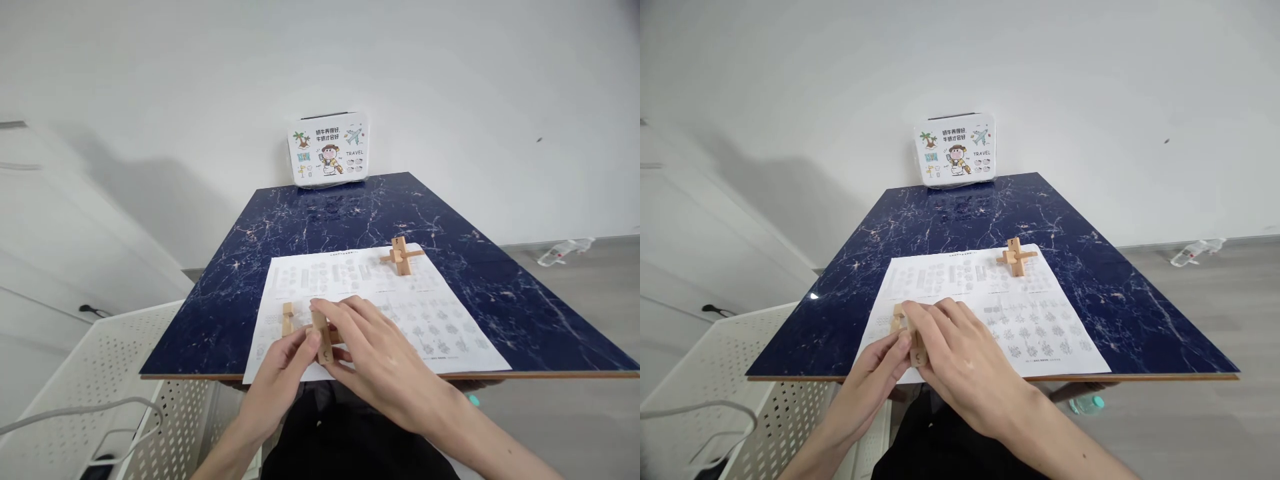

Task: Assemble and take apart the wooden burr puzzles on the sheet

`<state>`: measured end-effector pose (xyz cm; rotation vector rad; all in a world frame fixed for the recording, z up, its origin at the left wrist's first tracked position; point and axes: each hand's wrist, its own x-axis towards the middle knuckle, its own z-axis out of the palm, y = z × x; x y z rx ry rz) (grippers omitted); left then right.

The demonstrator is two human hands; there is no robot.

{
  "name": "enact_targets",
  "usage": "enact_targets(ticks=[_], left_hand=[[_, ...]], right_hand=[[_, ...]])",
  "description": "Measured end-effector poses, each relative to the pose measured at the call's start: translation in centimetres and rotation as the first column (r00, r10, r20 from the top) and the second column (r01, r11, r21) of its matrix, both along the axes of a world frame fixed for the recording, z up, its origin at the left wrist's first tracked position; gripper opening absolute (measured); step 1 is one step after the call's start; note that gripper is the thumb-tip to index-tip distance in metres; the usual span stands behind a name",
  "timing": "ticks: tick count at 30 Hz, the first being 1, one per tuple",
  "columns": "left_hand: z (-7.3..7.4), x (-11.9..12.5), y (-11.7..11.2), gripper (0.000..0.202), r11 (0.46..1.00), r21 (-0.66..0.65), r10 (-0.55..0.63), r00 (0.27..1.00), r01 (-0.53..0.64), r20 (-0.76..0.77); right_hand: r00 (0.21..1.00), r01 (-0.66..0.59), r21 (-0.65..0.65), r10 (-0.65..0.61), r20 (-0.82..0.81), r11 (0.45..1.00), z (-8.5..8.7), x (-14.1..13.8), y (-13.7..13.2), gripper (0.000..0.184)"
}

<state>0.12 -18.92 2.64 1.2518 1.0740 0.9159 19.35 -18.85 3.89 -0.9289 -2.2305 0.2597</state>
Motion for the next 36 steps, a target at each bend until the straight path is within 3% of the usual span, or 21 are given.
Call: enact_targets(ticks=[5,11,15,19,26,29,31,36], left_hand=[[0.4,-0.2,-0.2,0.040,0.997,0.069,0.036,0.990,-0.027,-0.134],[-0.4,-3.2,-0.3,0.041,0.985,0.103,0.154,0.969,-0.136,-0.192],[-1.6,-6.2,0.6,0.043,0.969,0.102,0.240,0.958,-0.227,-0.154],[-1.9,-7.6,1.4,0.041,0.946,0.151,0.304,0.948,-0.288,-0.097],[-2.1,-7.8,1.8,0.038,0.948,0.177,0.276,0.960,-0.265,-0.043],[-2.1,-7.8,1.8,0.038,0.951,0.166,0.272,0.962,-0.262,-0.040],[-2.1,-7.9,1.8,0.039,0.950,0.160,0.277,0.960,-0.267,-0.040],[-2.1,-8.3,1.8,0.040,0.958,0.160,0.253,0.964,-0.238,-0.081]], right_hand=[[0.998,0.034,-0.002,-0.034,-0.047,0.999,-0.7,-1.5,-0.1,0.052],[0.983,-0.084,-0.161,0.055,-0.173,0.983,-1.4,-1.8,0.7,0.070],[0.988,-0.029,-0.210,-0.004,-0.156,0.977,-2.5,-2.0,2.5,0.053],[0.996,-0.007,-0.227,-0.014,-0.089,0.974,-3.9,-3.5,4.1,0.045],[0.999,0.004,-0.276,-0.015,-0.037,0.961,-4.7,-6.5,4.6,0.054],[0.999,0.025,-0.283,-0.036,-0.035,0.959,-4.9,-7.1,4.5,0.049],[0.996,0.019,-0.294,-0.043,-0.074,0.956,-5.1,-7.0,4.4,0.045],[0.958,0.013,-0.392,-0.124,-0.259,0.920,-5.1,-5.6,4.0,0.059]])
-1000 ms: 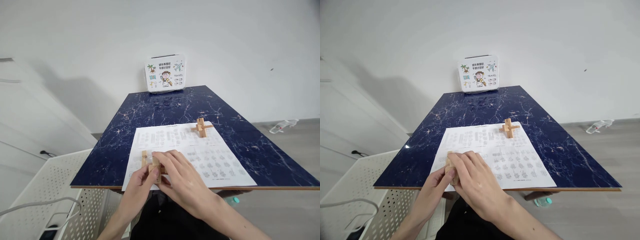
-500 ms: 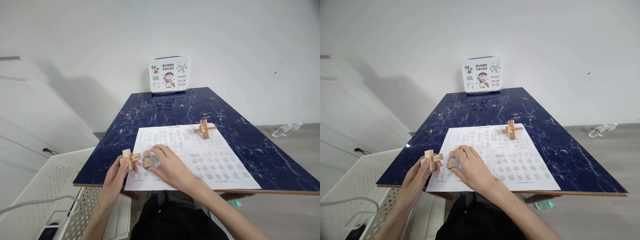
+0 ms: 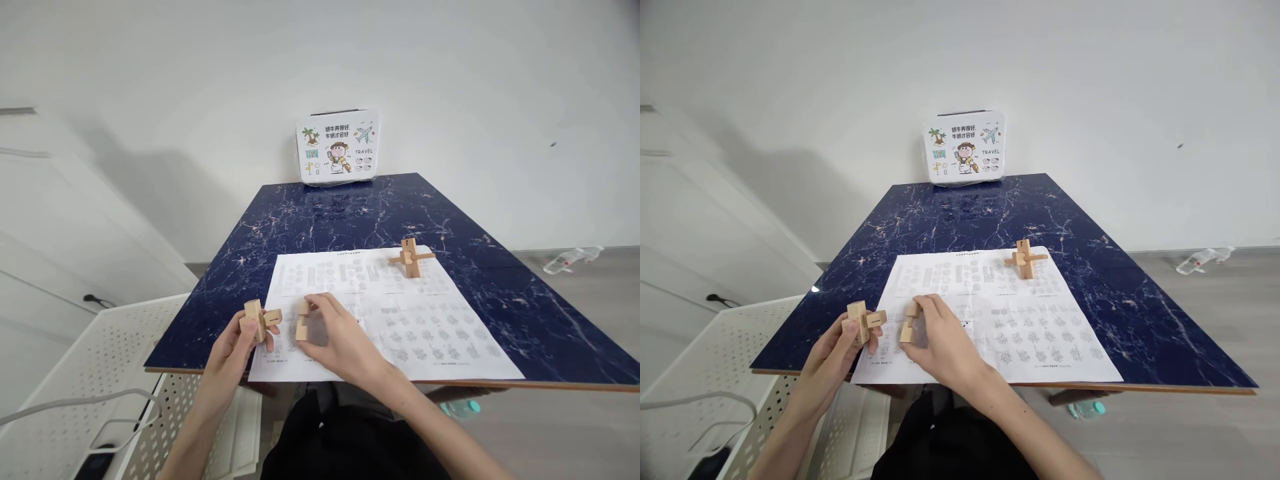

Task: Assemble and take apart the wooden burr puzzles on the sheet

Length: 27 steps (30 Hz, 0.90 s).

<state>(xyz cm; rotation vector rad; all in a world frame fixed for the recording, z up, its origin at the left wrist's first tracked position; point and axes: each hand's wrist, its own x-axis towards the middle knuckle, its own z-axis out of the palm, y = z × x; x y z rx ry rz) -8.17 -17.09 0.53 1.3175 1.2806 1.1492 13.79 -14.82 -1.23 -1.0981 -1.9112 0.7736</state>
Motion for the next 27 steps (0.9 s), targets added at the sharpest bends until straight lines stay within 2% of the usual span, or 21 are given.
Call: enact_targets(ticks=[4,7,10,15,18,23,27], left_hand=[[-0.1,-0.1,-0.1,0.037,0.997,-0.004,-0.079,0.995,0.079,-0.054],[0.3,0.3,0.0,0.033,0.991,-0.008,-0.137,0.989,0.137,-0.050],[1.2,1.2,0.3,0.035,0.977,0.004,-0.212,0.974,0.213,-0.079],[3.0,3.6,1.4,0.035,0.937,-0.019,-0.344,0.917,0.348,-0.200],[3.4,5.1,2.3,0.039,0.915,-0.011,-0.395,0.889,0.404,-0.231],[3.3,6.7,3.4,0.035,0.895,-0.020,-0.441,0.874,0.446,-0.205],[2.7,6.7,3.8,0.034,0.902,-0.025,-0.428,0.890,0.430,-0.155]], right_hand=[[0.968,-0.015,-0.127,-0.017,-0.250,0.992,0.6,1.7,-0.4,0.052],[0.911,-0.130,-0.238,0.021,-0.412,0.963,0.9,2.7,-0.8,0.055],[0.865,-0.234,-0.283,0.066,-0.498,0.930,1.3,3.4,-1.0,0.057],[0.819,-0.323,-0.324,0.091,-0.566,0.889,2.4,5.0,-0.8,0.059],[0.799,-0.360,-0.369,0.079,-0.596,0.857,2.7,6.5,-0.3,0.062],[0.797,-0.373,-0.505,-0.010,-0.604,0.778,2.6,8.8,0.4,0.067],[0.813,-0.400,-0.554,0.004,-0.582,0.730,3.2,9.0,0.6,0.067]])
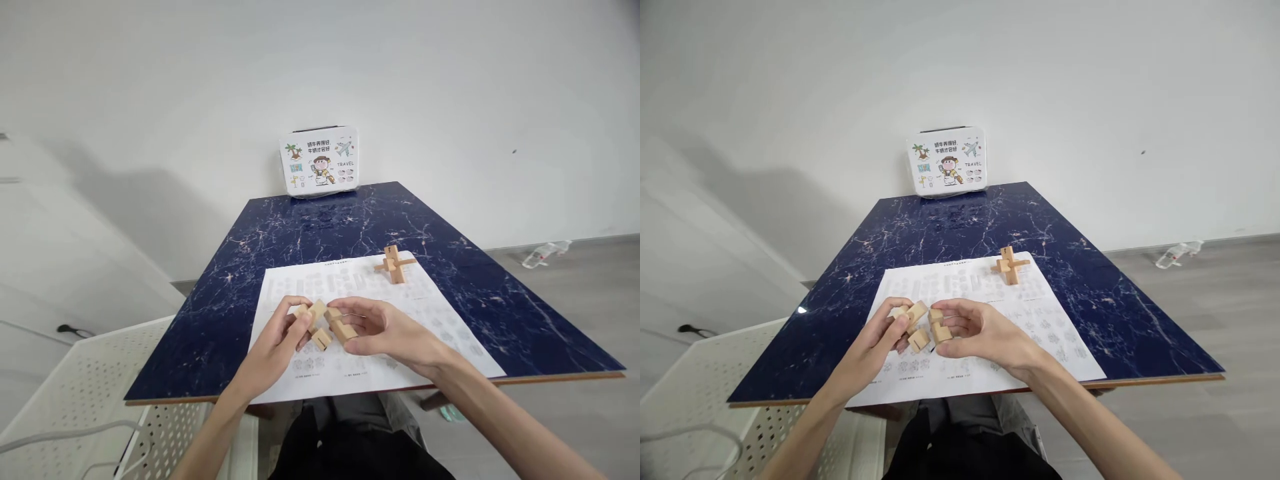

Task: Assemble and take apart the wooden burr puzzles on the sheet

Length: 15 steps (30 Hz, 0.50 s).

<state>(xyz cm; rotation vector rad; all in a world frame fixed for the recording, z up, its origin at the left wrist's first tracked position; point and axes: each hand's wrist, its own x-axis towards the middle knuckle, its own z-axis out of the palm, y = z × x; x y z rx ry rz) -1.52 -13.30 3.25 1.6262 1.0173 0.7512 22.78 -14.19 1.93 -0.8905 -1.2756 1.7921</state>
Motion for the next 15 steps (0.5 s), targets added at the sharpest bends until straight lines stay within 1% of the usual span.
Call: enact_targets(ticks=[4,8,15], left_hand=[[-0.7,-0.7,0.1,0.034,1.000,0.002,0.018,0.999,-0.018,0.039],[-1.0,-1.1,0.1,0.034,1.000,0.006,0.026,0.999,-0.026,0.041],[-0.6,-1.0,0.2,0.037,0.999,0.025,0.036,0.999,-0.036,0.018]], right_hand=[[0.997,-0.078,-0.044,0.077,-0.015,0.996,0.4,-0.8,0.2,0.062],[0.992,-0.126,-0.077,0.124,-0.039,0.989,0.2,-1.5,0.6,0.063],[0.989,-0.145,-0.011,0.145,-0.014,0.989,0.4,-1.4,1.3,0.061]])
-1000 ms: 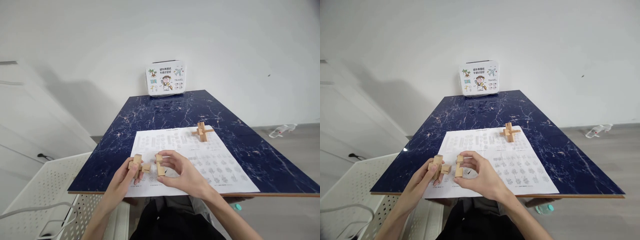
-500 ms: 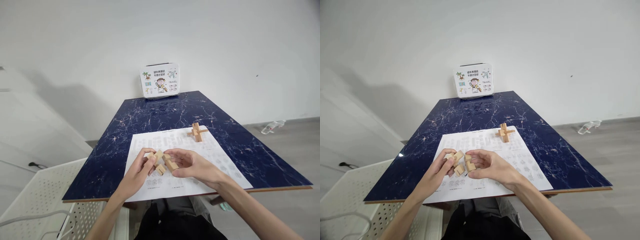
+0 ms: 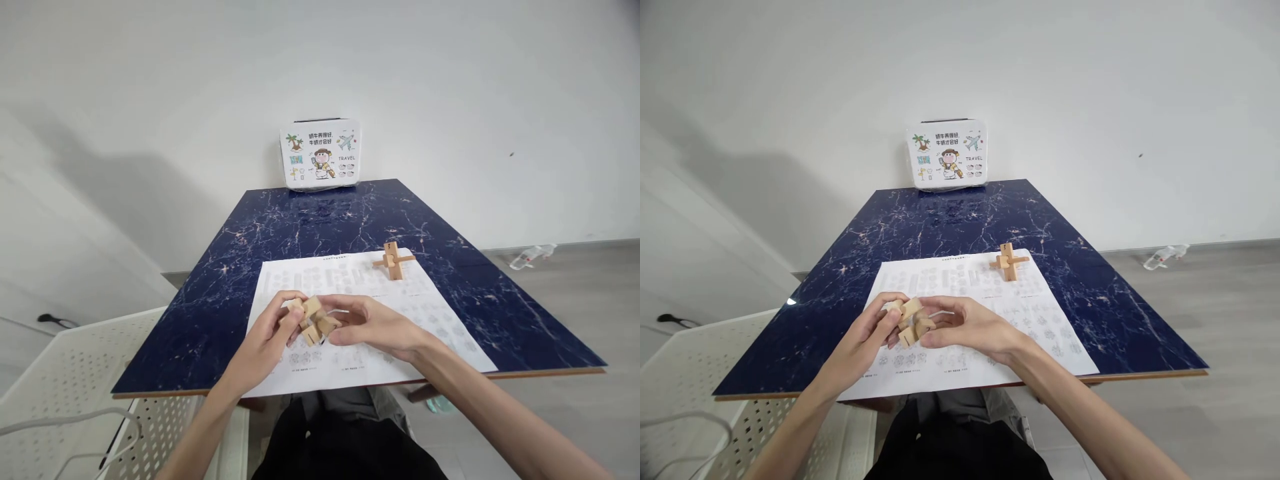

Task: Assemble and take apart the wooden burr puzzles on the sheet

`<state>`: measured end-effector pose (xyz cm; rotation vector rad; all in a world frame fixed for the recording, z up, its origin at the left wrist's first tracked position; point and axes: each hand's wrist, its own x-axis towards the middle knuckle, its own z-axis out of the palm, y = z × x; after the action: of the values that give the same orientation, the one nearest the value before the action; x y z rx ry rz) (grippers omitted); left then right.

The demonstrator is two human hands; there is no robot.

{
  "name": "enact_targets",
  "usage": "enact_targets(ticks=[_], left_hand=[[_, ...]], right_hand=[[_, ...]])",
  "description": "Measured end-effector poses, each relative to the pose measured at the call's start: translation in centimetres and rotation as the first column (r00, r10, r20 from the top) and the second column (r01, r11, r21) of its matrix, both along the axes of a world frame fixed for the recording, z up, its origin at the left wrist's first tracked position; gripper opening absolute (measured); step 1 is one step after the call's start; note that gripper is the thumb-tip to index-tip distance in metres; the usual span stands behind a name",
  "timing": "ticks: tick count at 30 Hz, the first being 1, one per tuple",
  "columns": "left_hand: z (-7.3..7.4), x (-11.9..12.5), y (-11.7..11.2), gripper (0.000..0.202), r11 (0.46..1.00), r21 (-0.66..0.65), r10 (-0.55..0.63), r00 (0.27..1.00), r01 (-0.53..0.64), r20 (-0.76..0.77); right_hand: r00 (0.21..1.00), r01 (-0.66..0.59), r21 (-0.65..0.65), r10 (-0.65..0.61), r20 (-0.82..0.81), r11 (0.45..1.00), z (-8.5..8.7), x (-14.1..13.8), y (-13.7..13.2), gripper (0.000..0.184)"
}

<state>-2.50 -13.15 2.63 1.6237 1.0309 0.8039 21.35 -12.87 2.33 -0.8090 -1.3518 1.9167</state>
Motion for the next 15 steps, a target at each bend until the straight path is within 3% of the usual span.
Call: enact_targets(ticks=[10,15], left_hand=[[0.7,1.6,-0.1,0.036,0.999,0.010,-0.046,0.997,0.047,-0.064],[1.0,2.3,-0.2,0.035,0.996,0.079,-0.027,0.989,0.039,-0.148]], right_hand=[[0.999,0.039,0.012,-0.039,-0.011,0.999,-0.3,1.4,-0.2,0.050],[0.998,0.062,0.033,-0.062,0.017,0.998,-0.4,1.7,-0.5,0.048]])
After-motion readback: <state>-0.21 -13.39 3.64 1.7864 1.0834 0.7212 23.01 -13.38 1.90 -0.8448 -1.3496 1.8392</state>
